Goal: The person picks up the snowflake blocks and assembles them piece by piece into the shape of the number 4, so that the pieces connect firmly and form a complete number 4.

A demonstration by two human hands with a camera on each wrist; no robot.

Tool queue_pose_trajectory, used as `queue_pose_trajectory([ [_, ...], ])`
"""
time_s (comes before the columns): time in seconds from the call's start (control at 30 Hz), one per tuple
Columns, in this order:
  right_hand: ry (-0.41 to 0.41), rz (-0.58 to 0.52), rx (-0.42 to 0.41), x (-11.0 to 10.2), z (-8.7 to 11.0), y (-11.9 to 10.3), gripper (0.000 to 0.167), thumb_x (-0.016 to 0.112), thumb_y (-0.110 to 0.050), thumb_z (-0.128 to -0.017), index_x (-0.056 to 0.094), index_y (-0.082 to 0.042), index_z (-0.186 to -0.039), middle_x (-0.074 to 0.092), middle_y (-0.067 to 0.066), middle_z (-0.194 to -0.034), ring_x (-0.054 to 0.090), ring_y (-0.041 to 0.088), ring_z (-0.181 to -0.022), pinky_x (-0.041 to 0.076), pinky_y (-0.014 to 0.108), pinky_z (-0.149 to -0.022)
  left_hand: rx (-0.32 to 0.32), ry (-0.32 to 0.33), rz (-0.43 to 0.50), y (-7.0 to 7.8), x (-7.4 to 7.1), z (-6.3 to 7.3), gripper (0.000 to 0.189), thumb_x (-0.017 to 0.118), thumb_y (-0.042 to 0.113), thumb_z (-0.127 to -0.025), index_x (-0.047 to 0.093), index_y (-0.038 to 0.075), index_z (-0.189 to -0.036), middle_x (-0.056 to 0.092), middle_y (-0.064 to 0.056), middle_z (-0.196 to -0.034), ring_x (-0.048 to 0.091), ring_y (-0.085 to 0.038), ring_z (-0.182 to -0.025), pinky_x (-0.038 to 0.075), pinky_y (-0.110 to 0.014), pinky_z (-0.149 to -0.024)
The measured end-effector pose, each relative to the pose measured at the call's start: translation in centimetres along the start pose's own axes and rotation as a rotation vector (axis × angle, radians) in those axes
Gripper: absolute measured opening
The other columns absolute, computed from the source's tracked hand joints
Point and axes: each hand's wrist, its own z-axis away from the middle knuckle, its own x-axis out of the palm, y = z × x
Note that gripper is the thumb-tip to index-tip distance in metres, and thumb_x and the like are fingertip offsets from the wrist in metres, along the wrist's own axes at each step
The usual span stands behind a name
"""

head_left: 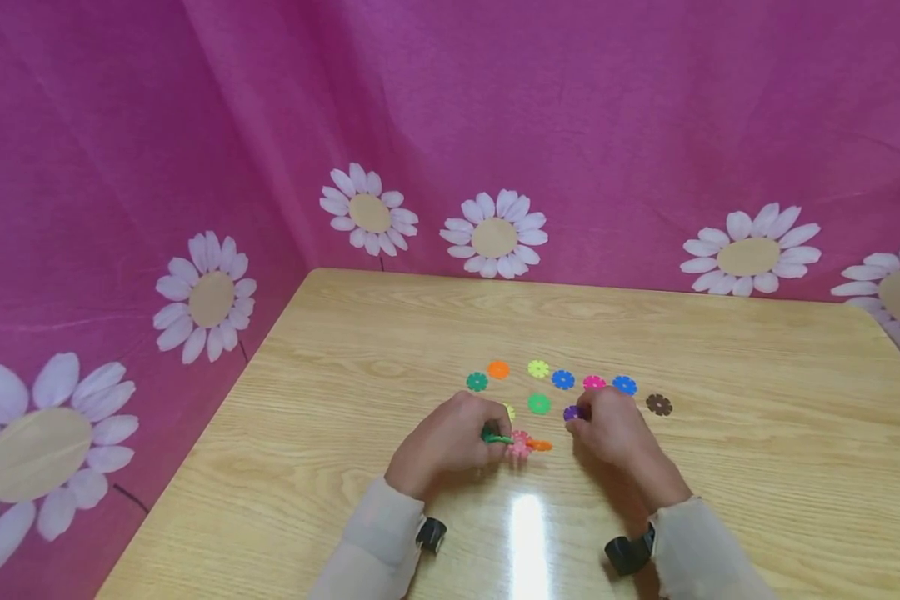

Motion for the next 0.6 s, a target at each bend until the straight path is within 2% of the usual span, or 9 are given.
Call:
queue_pose_trajectory([
  [0.17, -0.043, -0.053, 0.022, -0.6, 0.0, 0.1, 0.016, 0.075, -0.008, -0.087, 0.067, 0.002, -0.097, 0.059, 0.008, -0.086, 0.053, 0.026, -0.080, 0.047, 0.037, -0.068, 0.007, -0.002, 0.010, 0.1, -0.1, 0.0, 0.012, 0.080, 0.013, -0.084, 0.070, 0.019, -0.082, 0.061, 0.013, -0.076, 0.052, -0.006, -0.072, 0.046, -0.020, -0.066],
  [0.37, 0.010, -0.126, -0.011, -0.4, 0.7, 0.7, 0.018, 0.075, -0.004, -0.086, 0.060, -0.002, -0.095, 0.058, 0.007, -0.085, 0.051, 0.025, -0.079, 0.046, 0.036, -0.068, 0.001, 0.007, 0.044, 0.3, -0.2, 0.1, 0.011, 0.080, 0.009, -0.083, 0.072, 0.017, -0.083, 0.062, 0.010, -0.076, 0.053, -0.007, -0.071, 0.047, -0.021, -0.065],
  [0.6, 0.078, -0.258, -0.033, -0.3, 2.0, 1.5, 0.016, 0.073, -0.004, -0.089, 0.063, -0.001, -0.102, 0.059, 0.006, -0.081, 0.052, 0.021, -0.073, 0.043, 0.030, -0.059, 0.021, 0.028, 0.062, 0.5, -0.4, 0.1, 0.011, 0.079, 0.008, -0.083, 0.071, 0.015, -0.080, 0.060, 0.012, -0.072, 0.052, -0.006, -0.069, 0.046, -0.020, -0.064],
])
